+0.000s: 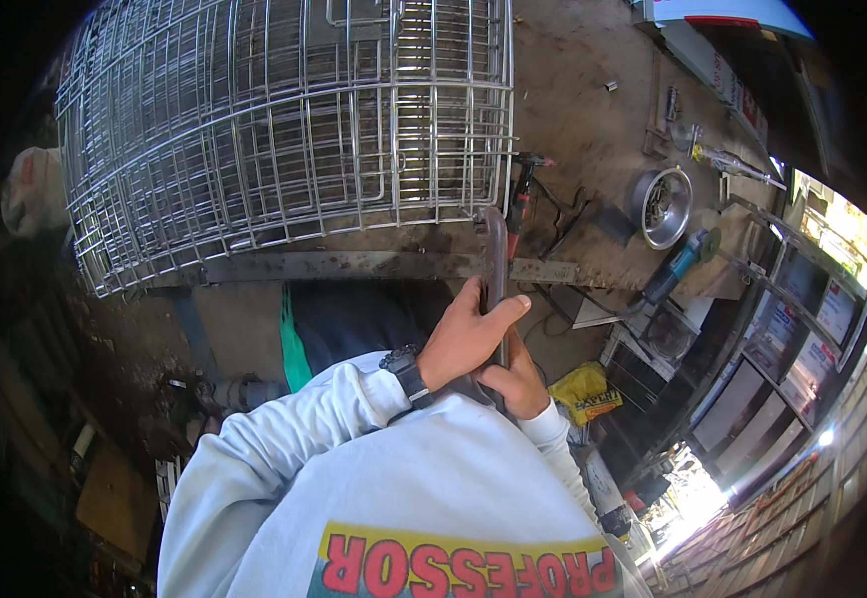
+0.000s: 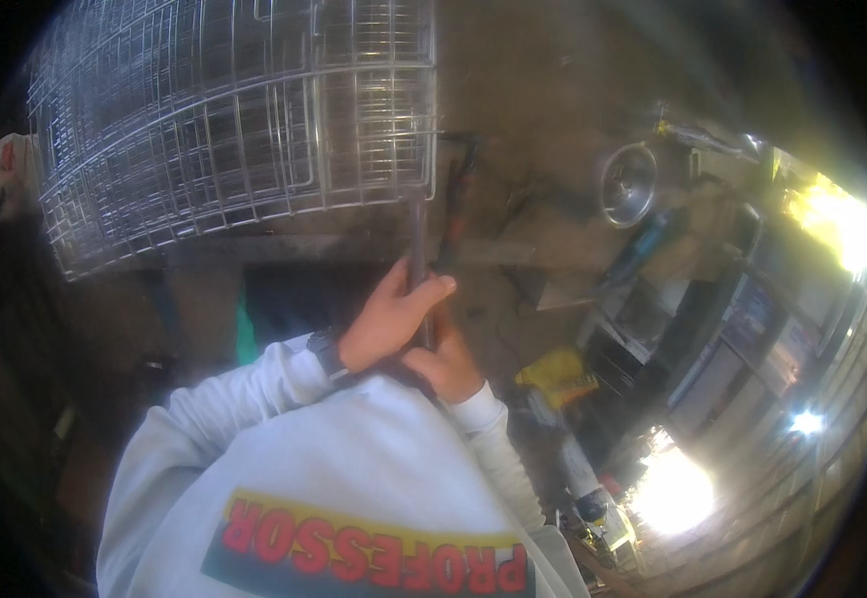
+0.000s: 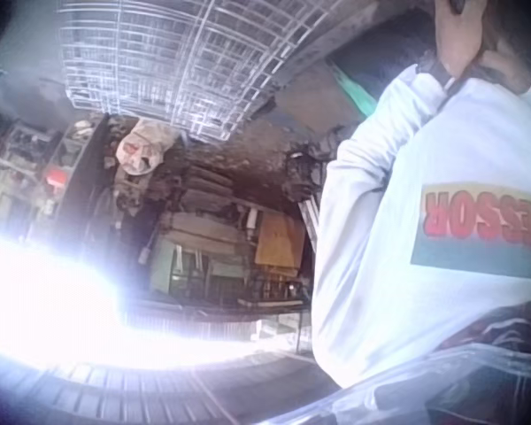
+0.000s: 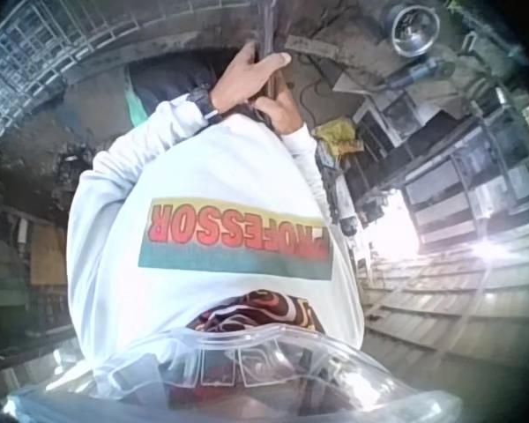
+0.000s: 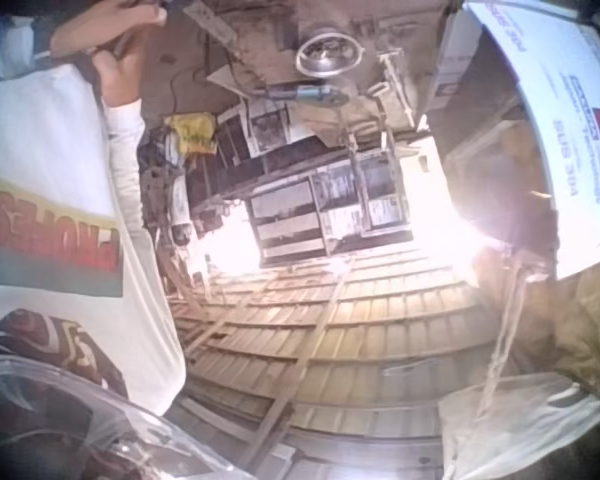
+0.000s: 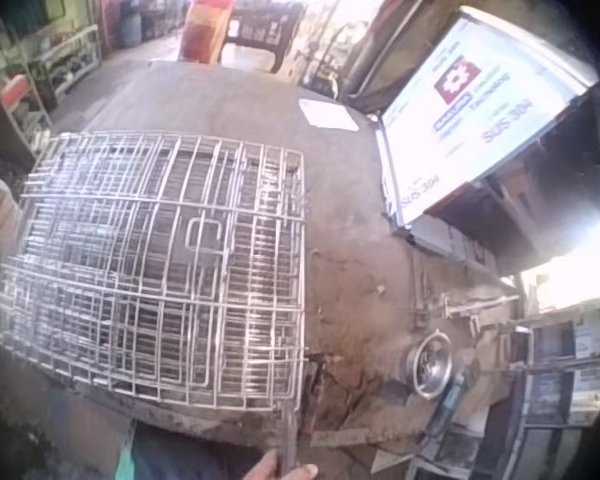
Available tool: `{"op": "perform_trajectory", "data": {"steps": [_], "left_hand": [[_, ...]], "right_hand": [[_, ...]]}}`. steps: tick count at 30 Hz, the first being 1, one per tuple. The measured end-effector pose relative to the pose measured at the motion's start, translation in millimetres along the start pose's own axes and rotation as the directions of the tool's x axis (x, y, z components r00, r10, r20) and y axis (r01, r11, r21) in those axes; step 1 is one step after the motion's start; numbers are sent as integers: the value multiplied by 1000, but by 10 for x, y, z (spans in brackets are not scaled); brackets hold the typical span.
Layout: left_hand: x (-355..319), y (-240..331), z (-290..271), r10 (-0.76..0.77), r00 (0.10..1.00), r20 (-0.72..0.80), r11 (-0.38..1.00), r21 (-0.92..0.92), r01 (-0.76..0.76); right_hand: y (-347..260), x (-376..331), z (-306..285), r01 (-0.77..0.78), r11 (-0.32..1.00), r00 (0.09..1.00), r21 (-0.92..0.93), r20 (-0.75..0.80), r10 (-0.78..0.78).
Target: The person assembles a metal wire cage by hand, using pliers to bend and secure the wire frame. They repeatedly adjust and tighten sections of the cage, ensuring the structure is stable.
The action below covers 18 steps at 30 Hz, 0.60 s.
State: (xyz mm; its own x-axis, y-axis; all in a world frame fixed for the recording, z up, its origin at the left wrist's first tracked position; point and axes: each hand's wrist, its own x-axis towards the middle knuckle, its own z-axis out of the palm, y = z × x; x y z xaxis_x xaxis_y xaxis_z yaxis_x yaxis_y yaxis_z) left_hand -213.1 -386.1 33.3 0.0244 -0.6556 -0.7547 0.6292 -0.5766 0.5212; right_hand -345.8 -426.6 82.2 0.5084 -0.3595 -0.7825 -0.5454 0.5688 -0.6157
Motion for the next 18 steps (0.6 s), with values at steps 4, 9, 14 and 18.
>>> {"op": "perform_trajectory", "data": {"steps": [4,9,14,18], "left_hand": [[-6,-35,19,-32,999,21,999,16,31],[7,-67,17,-37,999,1,999,31,37],[16,-47,-21,-16,1000,-5,999,42,17],[44,-102,-56,-2,1000,-26,997,83,4]], "right_hand": [[-46,-9,-64,7,997,999,-78,39,-4],[56,-30,-105,-1,998,999,-69,40,4],[34,7,-66,5,990,1000,-143,17,-3],[-40,31,13,-6,990,1000,-142,14,8]]}}
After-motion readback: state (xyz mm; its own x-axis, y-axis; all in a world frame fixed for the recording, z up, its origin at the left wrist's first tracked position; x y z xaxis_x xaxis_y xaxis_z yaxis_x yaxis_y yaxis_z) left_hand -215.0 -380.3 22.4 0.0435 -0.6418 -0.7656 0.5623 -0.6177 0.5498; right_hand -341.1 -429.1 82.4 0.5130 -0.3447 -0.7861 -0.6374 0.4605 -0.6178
